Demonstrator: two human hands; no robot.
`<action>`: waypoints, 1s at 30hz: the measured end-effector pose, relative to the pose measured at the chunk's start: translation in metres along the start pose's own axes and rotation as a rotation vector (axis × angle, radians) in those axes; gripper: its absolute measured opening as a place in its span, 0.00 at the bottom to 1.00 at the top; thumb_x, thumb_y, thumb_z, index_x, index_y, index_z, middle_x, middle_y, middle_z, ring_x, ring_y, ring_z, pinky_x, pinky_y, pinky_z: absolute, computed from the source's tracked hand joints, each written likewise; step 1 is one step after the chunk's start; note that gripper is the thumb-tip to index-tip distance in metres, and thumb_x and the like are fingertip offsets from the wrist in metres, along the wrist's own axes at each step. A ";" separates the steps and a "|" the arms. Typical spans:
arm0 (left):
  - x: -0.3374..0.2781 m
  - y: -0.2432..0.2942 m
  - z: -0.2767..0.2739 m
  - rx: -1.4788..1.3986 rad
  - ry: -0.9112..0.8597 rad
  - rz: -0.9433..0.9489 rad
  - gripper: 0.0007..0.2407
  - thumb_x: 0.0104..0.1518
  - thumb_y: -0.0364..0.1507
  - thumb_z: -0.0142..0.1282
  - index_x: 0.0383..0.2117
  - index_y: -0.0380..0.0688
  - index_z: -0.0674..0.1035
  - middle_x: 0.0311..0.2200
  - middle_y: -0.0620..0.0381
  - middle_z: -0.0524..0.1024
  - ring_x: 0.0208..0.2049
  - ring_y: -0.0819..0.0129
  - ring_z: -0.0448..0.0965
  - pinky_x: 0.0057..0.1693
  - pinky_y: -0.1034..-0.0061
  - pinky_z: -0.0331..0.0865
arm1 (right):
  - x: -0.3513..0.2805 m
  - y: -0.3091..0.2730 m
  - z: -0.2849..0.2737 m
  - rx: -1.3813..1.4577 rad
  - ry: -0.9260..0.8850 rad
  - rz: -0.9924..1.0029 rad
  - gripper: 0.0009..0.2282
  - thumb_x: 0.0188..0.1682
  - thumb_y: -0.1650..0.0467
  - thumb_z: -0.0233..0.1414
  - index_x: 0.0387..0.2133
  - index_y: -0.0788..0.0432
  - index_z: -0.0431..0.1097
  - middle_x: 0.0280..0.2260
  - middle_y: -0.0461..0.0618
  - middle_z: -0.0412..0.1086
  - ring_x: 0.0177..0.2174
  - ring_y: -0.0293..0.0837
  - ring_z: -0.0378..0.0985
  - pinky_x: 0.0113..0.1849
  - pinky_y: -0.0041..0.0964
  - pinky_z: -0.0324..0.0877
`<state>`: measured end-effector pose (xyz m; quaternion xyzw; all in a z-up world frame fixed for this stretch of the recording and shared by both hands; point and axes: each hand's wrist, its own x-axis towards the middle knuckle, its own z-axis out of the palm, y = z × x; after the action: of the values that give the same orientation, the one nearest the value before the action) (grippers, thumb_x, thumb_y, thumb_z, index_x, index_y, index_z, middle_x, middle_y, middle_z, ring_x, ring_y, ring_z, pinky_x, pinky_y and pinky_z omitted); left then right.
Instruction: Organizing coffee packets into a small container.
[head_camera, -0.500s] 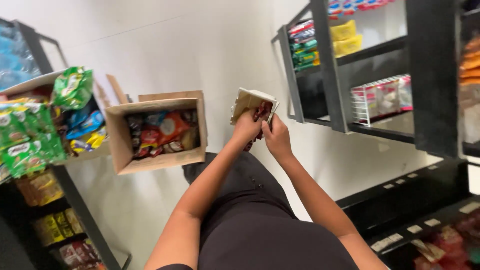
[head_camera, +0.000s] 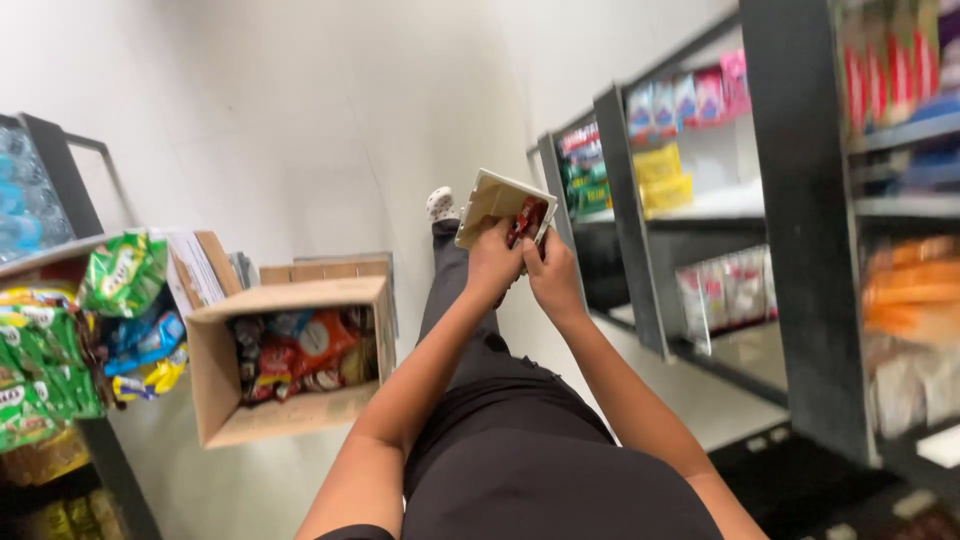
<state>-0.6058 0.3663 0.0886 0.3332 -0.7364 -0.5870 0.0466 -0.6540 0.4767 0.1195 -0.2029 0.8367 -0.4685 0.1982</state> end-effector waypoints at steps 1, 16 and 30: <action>0.020 0.003 -0.007 -0.005 0.023 0.011 0.14 0.56 0.35 0.55 0.43 0.40 0.80 0.36 0.43 0.79 0.34 0.51 0.82 0.42 0.63 0.74 | 0.022 -0.006 0.004 0.000 -0.008 -0.025 0.18 0.57 0.60 0.49 0.43 0.67 0.68 0.25 0.55 0.72 0.26 0.46 0.76 0.31 0.42 0.71; 0.282 0.046 -0.237 0.063 0.439 -0.324 0.15 0.56 0.36 0.59 0.45 0.40 0.79 0.42 0.42 0.79 0.42 0.48 0.81 0.48 0.59 0.75 | 0.355 -0.141 0.179 0.149 -0.542 -0.137 0.10 0.57 0.69 0.49 0.40 0.66 0.68 0.27 0.49 0.71 0.27 0.38 0.72 0.30 0.36 0.72; 0.476 0.020 -0.478 0.097 0.994 -0.540 0.13 0.54 0.32 0.62 0.42 0.37 0.80 0.48 0.39 0.72 0.46 0.45 0.78 0.49 0.57 0.74 | 0.609 -0.311 0.424 0.197 -1.191 -0.106 0.10 0.56 0.71 0.47 0.45 0.64 0.69 0.32 0.46 0.72 0.30 0.35 0.72 0.33 0.34 0.72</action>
<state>-0.7629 -0.2901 0.0991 0.7476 -0.5407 -0.3163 0.2205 -0.8964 -0.2904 0.0980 -0.4522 0.5232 -0.3590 0.6268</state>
